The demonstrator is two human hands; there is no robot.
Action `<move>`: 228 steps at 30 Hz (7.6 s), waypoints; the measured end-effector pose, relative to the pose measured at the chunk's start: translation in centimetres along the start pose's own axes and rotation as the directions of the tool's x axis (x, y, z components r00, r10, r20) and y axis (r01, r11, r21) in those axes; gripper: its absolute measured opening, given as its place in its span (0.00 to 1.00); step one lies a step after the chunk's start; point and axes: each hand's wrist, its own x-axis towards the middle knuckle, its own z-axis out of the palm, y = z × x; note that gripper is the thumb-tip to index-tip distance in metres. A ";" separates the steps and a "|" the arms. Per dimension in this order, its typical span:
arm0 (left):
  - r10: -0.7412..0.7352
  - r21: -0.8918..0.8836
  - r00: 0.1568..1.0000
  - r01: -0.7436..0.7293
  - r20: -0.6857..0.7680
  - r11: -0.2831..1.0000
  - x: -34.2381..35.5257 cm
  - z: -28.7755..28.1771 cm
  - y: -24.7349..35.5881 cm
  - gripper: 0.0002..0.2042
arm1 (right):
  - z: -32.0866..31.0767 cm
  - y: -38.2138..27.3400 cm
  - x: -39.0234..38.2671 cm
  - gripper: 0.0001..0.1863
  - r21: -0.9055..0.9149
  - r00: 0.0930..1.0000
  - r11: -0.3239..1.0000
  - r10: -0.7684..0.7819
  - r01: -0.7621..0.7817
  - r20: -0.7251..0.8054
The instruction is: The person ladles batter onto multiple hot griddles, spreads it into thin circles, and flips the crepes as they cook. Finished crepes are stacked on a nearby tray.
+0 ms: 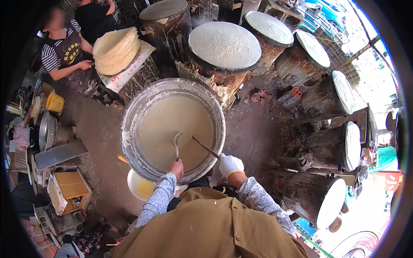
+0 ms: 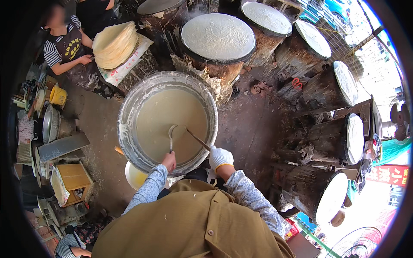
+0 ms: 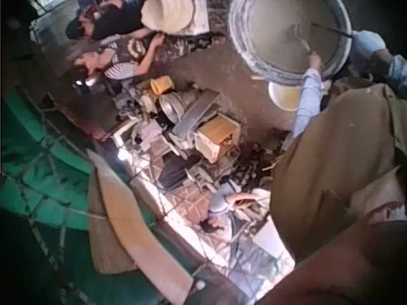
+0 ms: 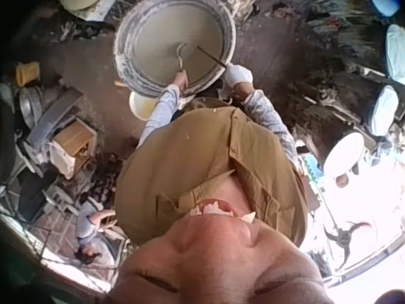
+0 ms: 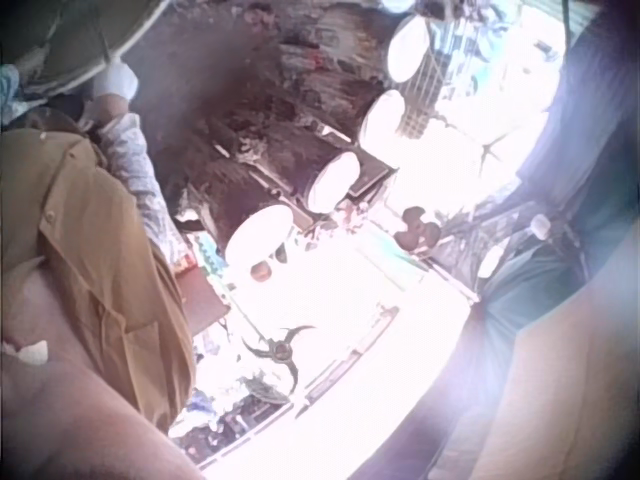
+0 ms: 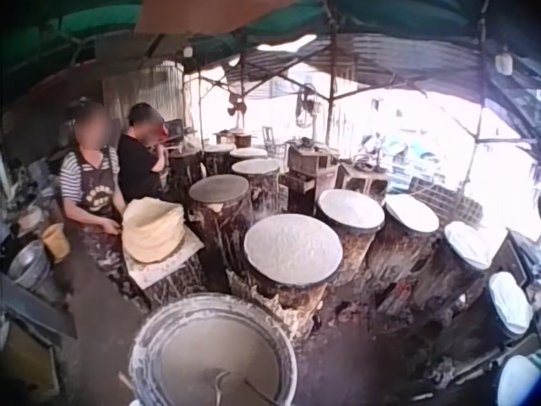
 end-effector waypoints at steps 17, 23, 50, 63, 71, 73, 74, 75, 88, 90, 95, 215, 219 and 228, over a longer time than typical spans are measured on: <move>0.716 -0.914 0.620 0.003 0.320 0.405 -28.2 -16.6 10.4 0.19 | -13.2 -3.0 -9.2 0.19 0.955 0.952 0.293 -0.303 0.043 0.050; 0.716 -0.781 0.690 -0.503 -0.106 0.369 -32.7 -17.4 9.5 0.19 | -17.4 -4.0 -10.7 0.18 0.946 0.935 0.279 -0.350 0.163 -0.058; -0.059 0.067 -0.038 0.265 0.998 0.962 -45.7 19.2 22.5 0.18 | 4.0 21.6 -39.7 0.16 0.998 0.482 0.016 0.875 0.063 -0.045; -0.421 0.400 0.085 -0.522 0.903 0.753 -56.8 55.7 12.7 0.18 | 8.8 29.1 -47.6 0.32 0.401 0.191 -0.201 0.979 0.894 0.066; -0.027 0.179 0.179 -0.943 0.983 0.279 -50.9 68.5 5.7 0.19 | 10.5 33.2 -44.1 0.26 0.383 0.006 -0.146 0.940 0.912 0.342; 0.235 -0.113 -0.161 -0.972 0.958 -0.206 -47.3 70.3 5.8 0.18 | 10.6 33.6 -41.8 0.27 0.443 -0.086 -0.065 0.946 0.894 0.312; 0.282 -0.215 -0.369 -0.864 0.885 -0.455 -46.7 71.0 5.8 0.18 | 12.5 34.5 -40.0 0.27 0.640 -0.231 0.024 0.942 0.768 0.243; 0.306 -0.103 -0.259 -0.891 0.916 -0.443 -48.2 70.2 5.3 0.17 | 13.6 34.6 -39.2 0.28 0.934 -0.497 0.102 0.863 0.343 0.088; 0.429 -0.545 -0.517 -0.836 0.741 -0.067 -53.4 71.8 22.2 0.15 | 8.9 46.5 -42.1 0.29 0.928 -0.513 -0.205 0.858 -0.310 0.018; 0.276 -0.475 -0.403 -0.830 0.873 0.293 -55.1 69.8 23.0 0.16 | 9.7 51.7 -41.7 0.21 0.981 -0.531 -0.091 0.847 -0.172 -0.014; -0.199 0.068 -0.134 -0.641 0.971 0.765 -51.5 68.0 24.1 0.16 | 6.6 55.7 -39.3 0.17 1.000 -0.591 0.008 0.807 -0.010 -0.012; -0.303 0.307 -0.057 0.116 0.951 0.945 -38.5 51.5 26.0 0.18 | 3.9 39.3 -51.5 0.25 0.878 0.244 -0.204 0.964 0.434 0.104; -0.373 0.383 -0.111 0.085 0.921 0.920 -38.9 52.2 27.8 0.18 | -0.9 42.8 -39.3 0.11 0.813 0.166 -0.108 0.986 0.572 0.015; -0.401 0.410 -0.103 0.098 0.910 0.907 -34.4 50.1 31.9 0.18 | 3.6 40.5 -23.3 0.08 0.829 -0.031 -0.253 0.951 0.499 0.309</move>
